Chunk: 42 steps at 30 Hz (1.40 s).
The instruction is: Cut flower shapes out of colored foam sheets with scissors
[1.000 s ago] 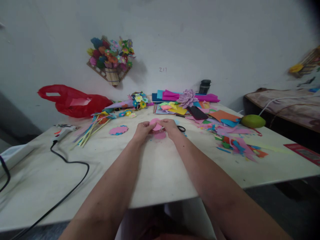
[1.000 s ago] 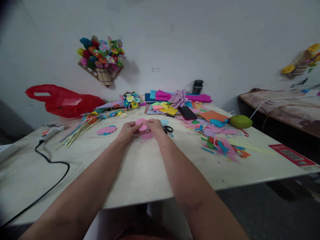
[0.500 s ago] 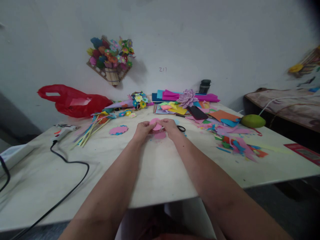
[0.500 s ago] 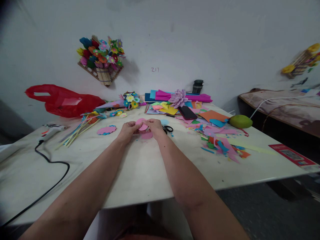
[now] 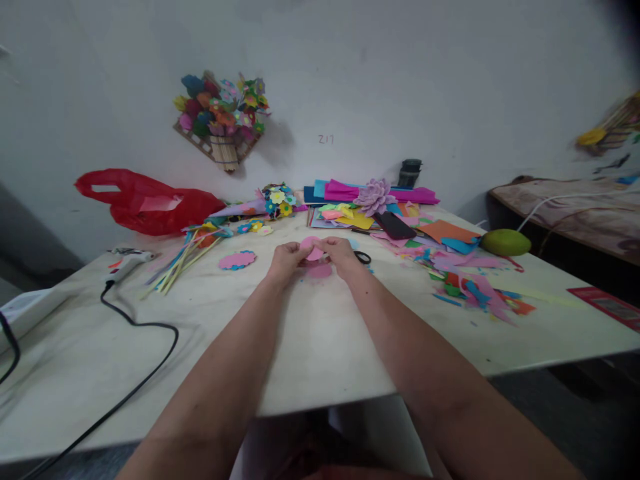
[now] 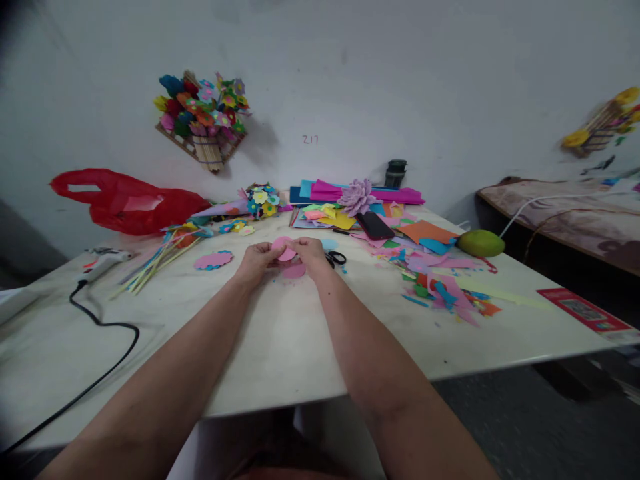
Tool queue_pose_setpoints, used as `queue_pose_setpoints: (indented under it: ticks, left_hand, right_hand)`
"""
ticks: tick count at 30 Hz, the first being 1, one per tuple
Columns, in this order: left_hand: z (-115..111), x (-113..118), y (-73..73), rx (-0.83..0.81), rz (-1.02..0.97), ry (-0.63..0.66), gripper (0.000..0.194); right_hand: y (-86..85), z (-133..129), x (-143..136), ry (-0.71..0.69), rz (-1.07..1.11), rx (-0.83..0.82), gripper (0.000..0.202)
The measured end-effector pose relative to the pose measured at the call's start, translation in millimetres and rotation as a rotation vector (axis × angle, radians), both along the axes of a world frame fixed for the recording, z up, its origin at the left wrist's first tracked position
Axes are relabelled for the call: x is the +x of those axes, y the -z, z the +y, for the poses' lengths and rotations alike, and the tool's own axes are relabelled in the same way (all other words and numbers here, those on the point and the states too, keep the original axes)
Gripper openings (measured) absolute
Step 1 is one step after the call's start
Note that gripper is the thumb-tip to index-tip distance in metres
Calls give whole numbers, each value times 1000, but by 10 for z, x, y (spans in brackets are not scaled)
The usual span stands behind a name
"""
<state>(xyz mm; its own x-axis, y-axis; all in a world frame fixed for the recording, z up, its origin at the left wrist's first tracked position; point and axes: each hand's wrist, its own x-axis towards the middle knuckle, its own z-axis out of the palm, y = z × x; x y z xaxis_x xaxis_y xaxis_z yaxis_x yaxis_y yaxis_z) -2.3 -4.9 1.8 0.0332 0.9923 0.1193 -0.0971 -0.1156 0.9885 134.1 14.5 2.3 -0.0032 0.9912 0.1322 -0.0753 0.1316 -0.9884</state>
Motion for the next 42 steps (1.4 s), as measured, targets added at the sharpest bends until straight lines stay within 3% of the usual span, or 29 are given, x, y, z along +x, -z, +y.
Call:
queue_pose_setpoints:
  ticks: [4, 7, 13, 15, 18, 24, 32, 42]
  left_hand:
    - [2, -1, -2, -3, 0, 3, 44]
    - [23, -22, 14, -14, -4, -9, 42]
    - [64, -49, 38, -23, -146, -17, 33]
    - [63, -47, 30, -43, -202, -20, 30]
    - [62, -45, 20, -64, -253, -35, 28]
    - [69, -38, 18, -74, -319, -76, 23]
    - [62, -28, 6, -7, -330, -172, 27]
    - [126, -55, 57, 105, -304, -305, 33]
  right_hand:
    - [-3, 8, 7, 11, 15, -11, 23]
    - [-18, 50, 67, 71, -92, 33, 25]
    - [-149, 81, 339, 421, -865, 127, 14]
    - [-200, 64, 419, 414, -1115, 80, 5]
    - [-260, 36, 498, 379, -1303, -59, 21]
    - [-353, -25, 532, 283, -1470, -158, 41]
    - [-394, -62, 501, 146, -1618, -207, 38]
    - [-400, -99, 471, 168, -1527, -104, 34]
